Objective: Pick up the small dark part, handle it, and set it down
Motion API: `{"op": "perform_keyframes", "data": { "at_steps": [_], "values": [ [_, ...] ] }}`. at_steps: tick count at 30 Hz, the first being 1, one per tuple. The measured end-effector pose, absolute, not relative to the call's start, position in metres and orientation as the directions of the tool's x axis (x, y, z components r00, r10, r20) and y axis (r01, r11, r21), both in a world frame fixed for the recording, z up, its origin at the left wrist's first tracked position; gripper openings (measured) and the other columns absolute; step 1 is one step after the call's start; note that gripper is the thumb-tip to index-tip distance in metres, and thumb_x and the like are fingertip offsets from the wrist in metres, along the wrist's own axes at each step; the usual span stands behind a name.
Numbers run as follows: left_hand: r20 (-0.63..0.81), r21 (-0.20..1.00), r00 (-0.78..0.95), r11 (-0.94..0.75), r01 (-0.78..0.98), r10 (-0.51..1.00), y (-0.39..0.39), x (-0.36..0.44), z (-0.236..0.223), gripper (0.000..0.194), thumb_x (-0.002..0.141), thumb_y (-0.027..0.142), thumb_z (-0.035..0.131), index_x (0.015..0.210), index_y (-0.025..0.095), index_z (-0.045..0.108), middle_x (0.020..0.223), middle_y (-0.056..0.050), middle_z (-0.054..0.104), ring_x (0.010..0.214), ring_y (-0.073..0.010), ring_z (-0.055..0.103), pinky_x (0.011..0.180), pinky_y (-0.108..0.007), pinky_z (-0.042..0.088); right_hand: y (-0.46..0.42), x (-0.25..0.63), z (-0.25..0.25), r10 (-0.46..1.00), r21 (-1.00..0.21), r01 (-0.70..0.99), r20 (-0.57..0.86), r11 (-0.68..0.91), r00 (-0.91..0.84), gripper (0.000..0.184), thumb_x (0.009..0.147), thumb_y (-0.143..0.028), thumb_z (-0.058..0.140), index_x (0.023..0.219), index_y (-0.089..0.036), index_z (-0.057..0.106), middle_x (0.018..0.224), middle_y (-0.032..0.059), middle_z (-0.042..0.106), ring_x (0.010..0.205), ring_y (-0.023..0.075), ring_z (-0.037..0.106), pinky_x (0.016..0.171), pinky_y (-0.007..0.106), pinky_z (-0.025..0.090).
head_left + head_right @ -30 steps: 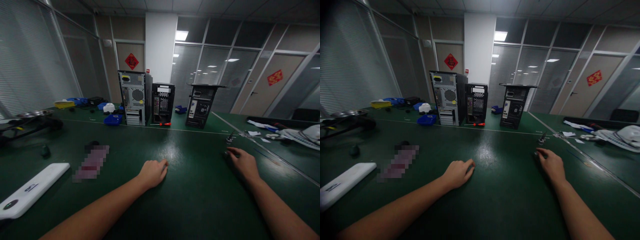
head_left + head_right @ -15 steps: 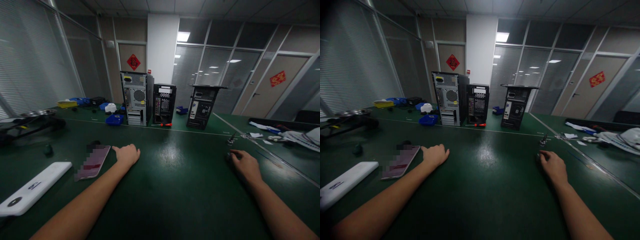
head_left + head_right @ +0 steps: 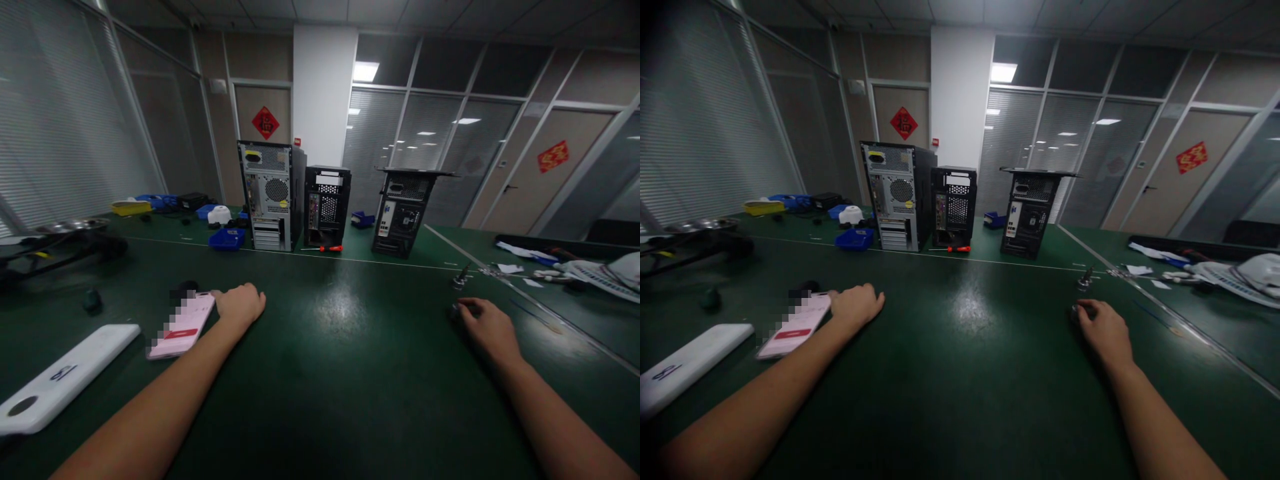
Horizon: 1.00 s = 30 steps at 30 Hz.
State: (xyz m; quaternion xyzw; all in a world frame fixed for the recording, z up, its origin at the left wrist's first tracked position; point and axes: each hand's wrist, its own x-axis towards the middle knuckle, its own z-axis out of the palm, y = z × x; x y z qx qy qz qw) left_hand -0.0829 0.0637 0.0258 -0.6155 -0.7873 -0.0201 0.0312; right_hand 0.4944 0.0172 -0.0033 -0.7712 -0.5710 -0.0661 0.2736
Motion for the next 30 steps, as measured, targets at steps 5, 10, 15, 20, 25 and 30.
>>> {"op": "perform_keyframes", "data": {
  "at_steps": [5, 10, 15, 20, 25, 30],
  "values": [
    [0.096, -0.027, 0.033, -0.031, 0.999, 0.995, 0.04, -0.038, 0.028, 0.052, 0.096, 0.052, 0.039, 0.106, 0.012, 0.07, 0.092, -0.018, 0.075, 0.091, -0.0344, 0.07, 0.098, -0.056, 0.041, 0.02, 0.495, -0.006, 0.851, -0.387, 0.895, 0.372, -0.22, 0.37, 0.045, 0.086, -0.055, 0.05, 0.109, -0.022, 0.071, 0.1, 0.012, 0.072, 0.087, 0.028, 0.065, 0.076, 0.039, 0.048],
    [0.021, 0.066, 0.235, -0.235, 0.97, 0.972, 0.015, 0.003, 0.022, 0.052, 0.099, 0.049, 0.033, 0.096, 0.016, 0.074, 0.099, -0.017, 0.074, 0.087, -0.0289, 0.071, 0.077, -0.038, 0.052, 0.027, 0.497, -0.01, 0.825, -0.524, 0.813, 0.321, -0.255, 0.465, 0.043, 0.082, -0.058, 0.054, 0.1, -0.022, 0.069, 0.096, 0.0107, 0.073, 0.085, 0.0274, 0.066, 0.072, 0.037, 0.048],
    [0.007, 0.057, 0.246, -0.246, 0.968, 0.969, 0.013, 0.003, 0.024, 0.054, 0.1, 0.05, 0.034, 0.089, 0.017, 0.075, 0.093, -0.016, 0.075, 0.084, -0.0273, 0.072, 0.075, -0.036, 0.053, 0.029, 0.498, -0.012, 0.8, -0.579, 0.768, 0.306, -0.274, 0.517, 0.046, 0.079, -0.061, 0.057, 0.099, -0.02, 0.069, 0.102, 0.0122, 0.073, 0.09, 0.0284, 0.067, 0.076, 0.038, 0.049],
    [-0.014, 0.087, 0.281, -0.279, 0.956, 0.96, 0.017, -0.002, 0.024, 0.055, 0.101, 0.05, 0.032, 0.089, 0.018, 0.075, 0.091, -0.014, 0.075, 0.083, -0.028, 0.072, 0.076, -0.038, 0.054, 0.025, 0.5, -0.015, 0.844, -0.55, 0.797, 0.279, -0.25, 0.457, 0.062, 0.076, -0.07, 0.06, 0.108, -0.019, 0.071, 0.105, 0.0148, 0.073, 0.094, 0.0298, 0.068, 0.081, 0.041, 0.051],
    [0.0, 0.061, 0.313, -0.313, 0.948, 0.95, 0.015, 0.0, 0.025, 0.055, 0.102, 0.049, 0.033, 0.09, 0.018, 0.076, 0.093, -0.015, 0.075, 0.086, -0.029, 0.072, 0.079, -0.039, 0.053, 0.022, 0.499, -0.013, 0.893, -0.477, 0.855, 0.27, -0.201, 0.36, 0.061, 0.076, -0.062, 0.066, 0.118, -0.018, 0.071, 0.106, 0.014, 0.075, 0.097, 0.0309, 0.069, 0.083, 0.042, 0.052],
    [-0.043, -0.022, 0.274, -0.275, 0.961, 0.961, 0.005, 0.017, 0.037, 0.049, 0.103, 0.04, 0.035, 0.096, 0.013, 0.076, 0.098, -0.019, 0.074, 0.092, -0.0319, 0.072, 0.08, -0.042, 0.054, 0.008, 0.445, 0.012, 0.939, -0.426, 0.905, 0.316, 0.014, 0.134, 0.05, 0.089, -0.05, 0.056, 0.127, -0.019, 0.067, 0.114, 0.0117, 0.073, 0.102, 0.0282, 0.068, 0.088, 0.041, 0.052]
  ]
}}
